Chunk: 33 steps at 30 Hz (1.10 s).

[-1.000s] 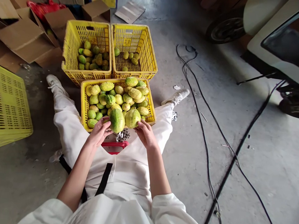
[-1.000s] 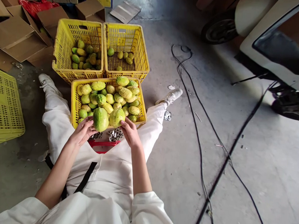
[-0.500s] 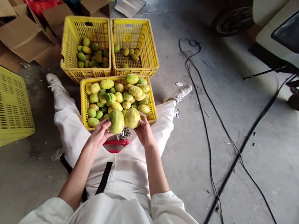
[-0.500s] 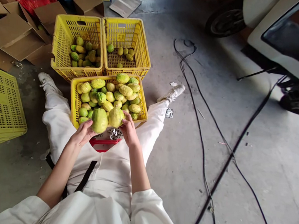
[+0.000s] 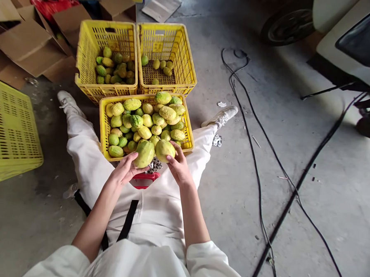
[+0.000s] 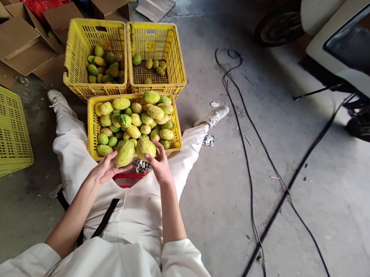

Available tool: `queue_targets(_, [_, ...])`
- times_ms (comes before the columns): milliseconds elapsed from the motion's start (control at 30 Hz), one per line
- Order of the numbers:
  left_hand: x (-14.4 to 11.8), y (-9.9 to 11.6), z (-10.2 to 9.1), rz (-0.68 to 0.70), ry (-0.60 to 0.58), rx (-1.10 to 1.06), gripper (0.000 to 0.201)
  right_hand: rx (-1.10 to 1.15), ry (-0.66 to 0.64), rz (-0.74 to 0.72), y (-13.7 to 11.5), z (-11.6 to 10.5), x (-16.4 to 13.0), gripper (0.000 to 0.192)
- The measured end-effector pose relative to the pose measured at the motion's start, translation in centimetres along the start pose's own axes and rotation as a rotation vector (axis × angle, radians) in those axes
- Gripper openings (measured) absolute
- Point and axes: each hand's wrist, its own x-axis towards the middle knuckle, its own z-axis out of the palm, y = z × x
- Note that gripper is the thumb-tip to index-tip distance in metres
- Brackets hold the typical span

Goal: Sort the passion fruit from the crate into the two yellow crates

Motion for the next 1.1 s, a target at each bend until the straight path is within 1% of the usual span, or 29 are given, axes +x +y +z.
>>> queue_targets(67, [0.0, 0.1, -0.2, -0.024, 0.011, -0.023, 0.038, 0.027, 0.035, -0.013, 0.0, 0.0, 0.1, 0.055])
queue_targets(133, [-0.1, 0.2, -0.5, -0.012, 0.027, -0.029, 0.041, 0.046, 0.038, -0.031, 0.0, 0.0, 0.3, 0.052])
queue_targets(233, [-0.1, 0.4, -0.7, 0.077, 0.042, 0.018, 0.046, 0.067, 0.007, -0.050, -0.1, 0.0, 0.4, 0.054])
queue_targets(300, [-0.1, 0.7, -0.7, 0.130, 0.075, 0.064, 0.050, 0.074, -0.012, -0.051, -0.1, 0.0, 0.4, 0.055])
queue_targets(433, [0.1, 1.0, -0.5, 0.198, 0.131, 0.107, 0.054, 0.071, -0.040, -0.033, -0.2, -0.4, 0.1, 0.059])
queue_targets(533, [0.1, 1.0, -0.6, 0.237, 0.131, 0.110, 0.051, 0.086, -0.066, -0.015, -0.2, -0.7, 0.0, 0.061])
queue_targets(633, [0.1, 0.9, -0.6, 0.239, 0.139, 0.093, 0.048, 0.068, -0.085, -0.018, -0.2, -0.9, 0.1, 0.063])
queue_targets(767, [0.1, 0.9, -0.5, 0.260, 0.118, 0.091, 0.058, 0.024, -0.056, -0.049, -0.4, -1.0, 0.1, 0.067])
queue_targets(867, [0.3, 0.9, -0.3, 0.295, 0.131, 0.085, 0.065, 0.031, -0.022, -0.066, -0.4, -1.0, 0.1, 0.065])
queue_targets(933, [0.5, 0.8, -0.3, 0.295, 0.146, 0.066, 0.062, 0.052, -0.014, -0.074, -0.2, -1.1, 0.2, 0.061])
queue_targets(1100, [0.6, 0.5, -0.5, 0.269, 0.168, 0.020, 0.044, 0.086, 0.006, -0.042, 0.7, -1.3, 0.5, 0.050])
